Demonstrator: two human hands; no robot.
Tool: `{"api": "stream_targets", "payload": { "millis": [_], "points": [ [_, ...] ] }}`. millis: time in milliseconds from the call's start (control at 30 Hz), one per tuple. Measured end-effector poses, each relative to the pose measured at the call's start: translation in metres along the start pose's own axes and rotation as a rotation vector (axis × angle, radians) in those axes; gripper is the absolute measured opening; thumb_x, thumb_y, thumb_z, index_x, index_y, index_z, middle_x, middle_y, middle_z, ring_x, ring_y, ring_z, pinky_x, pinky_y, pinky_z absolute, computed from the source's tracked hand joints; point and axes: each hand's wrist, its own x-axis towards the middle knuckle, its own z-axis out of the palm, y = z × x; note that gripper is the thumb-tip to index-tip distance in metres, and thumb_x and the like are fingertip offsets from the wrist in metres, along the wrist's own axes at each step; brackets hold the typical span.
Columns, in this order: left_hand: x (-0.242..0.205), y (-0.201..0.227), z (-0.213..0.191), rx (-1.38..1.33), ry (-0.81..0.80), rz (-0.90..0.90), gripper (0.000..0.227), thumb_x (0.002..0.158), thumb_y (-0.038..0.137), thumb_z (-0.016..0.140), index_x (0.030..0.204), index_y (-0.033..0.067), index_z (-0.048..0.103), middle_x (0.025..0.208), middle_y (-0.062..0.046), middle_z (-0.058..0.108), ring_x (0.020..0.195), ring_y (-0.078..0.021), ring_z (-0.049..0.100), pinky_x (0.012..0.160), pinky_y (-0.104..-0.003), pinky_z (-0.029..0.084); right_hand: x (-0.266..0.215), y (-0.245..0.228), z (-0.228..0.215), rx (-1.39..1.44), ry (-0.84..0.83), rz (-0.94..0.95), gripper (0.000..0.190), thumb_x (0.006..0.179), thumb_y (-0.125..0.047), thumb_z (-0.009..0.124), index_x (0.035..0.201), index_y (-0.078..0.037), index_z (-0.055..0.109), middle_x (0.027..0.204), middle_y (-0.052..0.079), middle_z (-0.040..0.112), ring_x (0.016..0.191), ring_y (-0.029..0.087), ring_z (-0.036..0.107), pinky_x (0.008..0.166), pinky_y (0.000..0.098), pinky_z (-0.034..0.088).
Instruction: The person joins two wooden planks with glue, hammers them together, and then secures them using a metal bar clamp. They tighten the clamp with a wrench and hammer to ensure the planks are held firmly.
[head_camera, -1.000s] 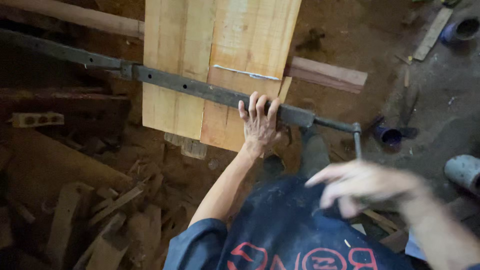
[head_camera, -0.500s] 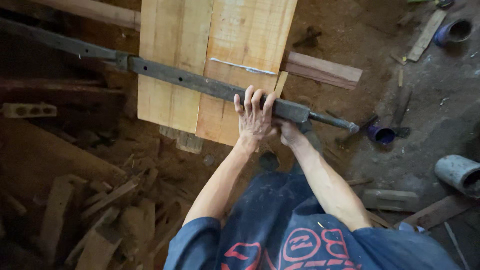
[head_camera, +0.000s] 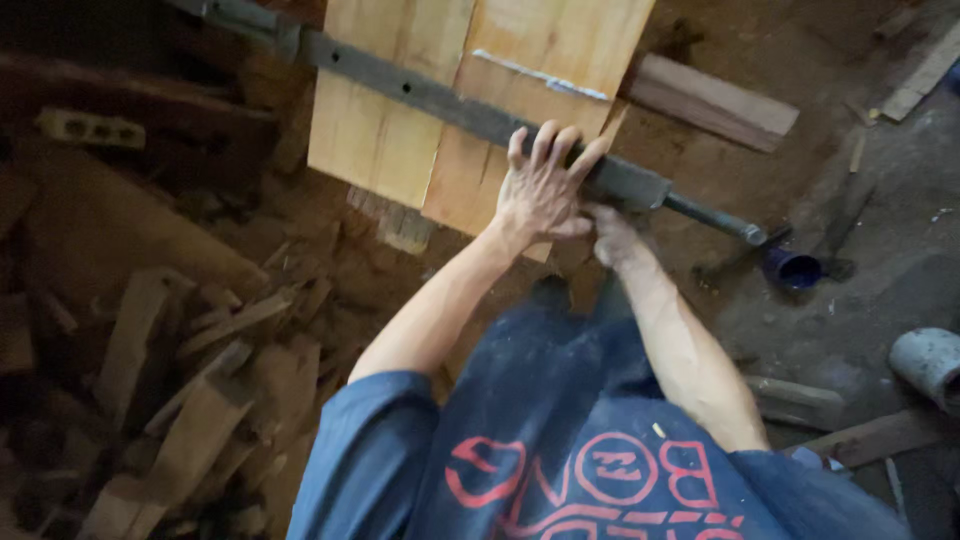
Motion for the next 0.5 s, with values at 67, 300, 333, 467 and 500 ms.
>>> {"api": "stream_targets", "payload": {
  "millis": [67,300,333,467,500],
  "points": [
    [0.001,-0.004,-0.006,-0.012,-0.032,0.028,0.107,0.054,0.061,0.081,0.147,0.0260,0.042,0.134,-0.010,0.043,0.136,-0.0344,0.032,0.110,-0.064,0.020,-0.006,-0.008,0.006,-0.134,-0.016,-0.031,0.060,0.084,-0.006,0.069,0.142,-0.009,0.054,0.135,0.006,0.062,0.121,0.020,0.062,0.096,0.0370,0.058],
    [0.006,-0.006,-0.006,-0.070,0.008,0.037,0.098,0.055,0.059,0.084,0.140,0.0288,0.046,0.130,-0.008,0.044,0.133,-0.0342,0.034,0.109,-0.063,0.021,-0.005,-0.014,0.010,-0.230,0.093,-0.197,0.056,0.080,-0.004,0.073,0.133,-0.010,0.057,0.126,0.006,0.061,0.115,0.021,0.060,0.095,0.0366,0.056],
    [0.006,-0.006,-0.003,-0.067,0.041,0.041,0.098,0.055,0.057,0.085,0.141,0.0290,0.046,0.132,-0.009,0.043,0.134,-0.0343,0.033,0.110,-0.063,0.021,-0.002,-0.012,0.008,-0.224,0.062,-0.143,0.054,0.083,-0.008,0.070,0.135,-0.013,0.057,0.128,0.005,0.062,0.117,0.020,0.060,0.098,0.0349,0.055],
    [-0.002,0.001,0.009,-0.012,0.110,0.001,0.098,0.058,0.044,0.087,0.144,0.0297,0.044,0.139,-0.008,0.042,0.141,-0.0330,0.032,0.117,-0.063,0.018,-0.001,0.002,-0.001,-0.386,0.016,-0.242,0.048,0.089,-0.010,0.068,0.136,-0.009,0.058,0.130,0.004,0.063,0.119,0.018,0.059,0.104,0.0352,0.052],
    [0.000,0.004,0.013,0.015,0.126,-0.018,0.097,0.059,0.040,0.087,0.146,0.0299,0.044,0.141,-0.006,0.041,0.143,-0.0323,0.031,0.119,-0.063,0.017,0.001,0.000,-0.003,-0.357,-0.010,-0.226,0.050,0.089,-0.010,0.068,0.138,-0.009,0.058,0.133,0.004,0.062,0.121,0.018,0.058,0.106,0.0348,0.051]
  ]
}}
